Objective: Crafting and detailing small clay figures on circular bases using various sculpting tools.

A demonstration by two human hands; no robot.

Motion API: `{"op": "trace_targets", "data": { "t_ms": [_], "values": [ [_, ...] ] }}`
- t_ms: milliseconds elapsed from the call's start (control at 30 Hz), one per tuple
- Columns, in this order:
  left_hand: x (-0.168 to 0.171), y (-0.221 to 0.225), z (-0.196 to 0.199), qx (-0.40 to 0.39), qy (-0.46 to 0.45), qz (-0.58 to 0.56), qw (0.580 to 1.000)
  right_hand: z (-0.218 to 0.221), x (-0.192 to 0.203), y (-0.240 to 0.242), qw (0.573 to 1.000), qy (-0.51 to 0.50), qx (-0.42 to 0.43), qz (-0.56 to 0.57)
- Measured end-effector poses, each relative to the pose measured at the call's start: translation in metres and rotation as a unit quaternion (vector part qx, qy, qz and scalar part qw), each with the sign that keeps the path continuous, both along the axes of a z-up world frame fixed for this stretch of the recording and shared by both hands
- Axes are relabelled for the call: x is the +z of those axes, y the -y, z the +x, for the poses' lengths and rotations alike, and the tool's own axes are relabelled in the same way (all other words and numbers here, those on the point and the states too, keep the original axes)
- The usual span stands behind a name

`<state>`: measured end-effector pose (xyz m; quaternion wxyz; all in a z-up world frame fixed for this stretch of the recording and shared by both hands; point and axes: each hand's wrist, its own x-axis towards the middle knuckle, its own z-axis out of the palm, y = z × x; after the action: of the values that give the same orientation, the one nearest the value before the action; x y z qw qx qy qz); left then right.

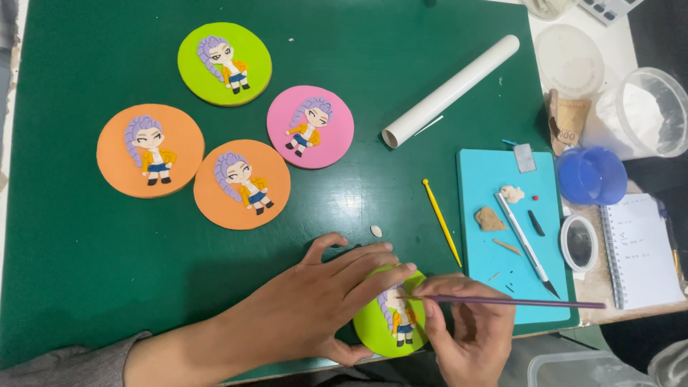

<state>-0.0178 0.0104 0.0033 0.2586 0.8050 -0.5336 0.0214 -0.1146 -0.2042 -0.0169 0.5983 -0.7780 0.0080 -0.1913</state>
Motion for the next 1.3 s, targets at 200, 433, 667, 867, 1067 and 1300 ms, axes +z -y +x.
{"op": "trace_targets", "data": {
  "t_ms": [200, 433, 667, 867, 1067, 1300],
  "values": [
    [-0.0017, 0.0002, -0.0004, 0.002, 0.007, 0.008, 1.000, -0.0007, -0.0036, 0.0020, 1.000, -0.005, 0.013, -0.003],
    [-0.0006, 0.0005, -0.0010, 0.009, 0.024, 0.015, 1.000, 0.0011, -0.0044, 0.0029, 0.999, -0.003, 0.031, -0.029],
    [-0.0014, -0.0010, -0.0010, 0.004, 0.016, 0.009, 1.000, -0.0026, -0.0062, 0.0051, 0.999, 0.006, 0.038, 0.007],
    [-0.0011, -0.0007, -0.0014, 0.007, 0.025, 0.009, 1.000, -0.0016, -0.0066, 0.0083, 0.997, 0.004, 0.077, -0.016],
    [-0.0009, -0.0006, -0.0017, 0.015, 0.040, 0.006, 0.999, -0.0027, -0.0090, 0.0092, 0.998, 0.006, 0.067, -0.014],
    [0.0004, -0.0001, -0.0015, 0.017, 0.049, 0.006, 0.999, 0.0012, -0.0070, 0.0060, 0.998, 0.013, 0.059, -0.022]
  ]
}}
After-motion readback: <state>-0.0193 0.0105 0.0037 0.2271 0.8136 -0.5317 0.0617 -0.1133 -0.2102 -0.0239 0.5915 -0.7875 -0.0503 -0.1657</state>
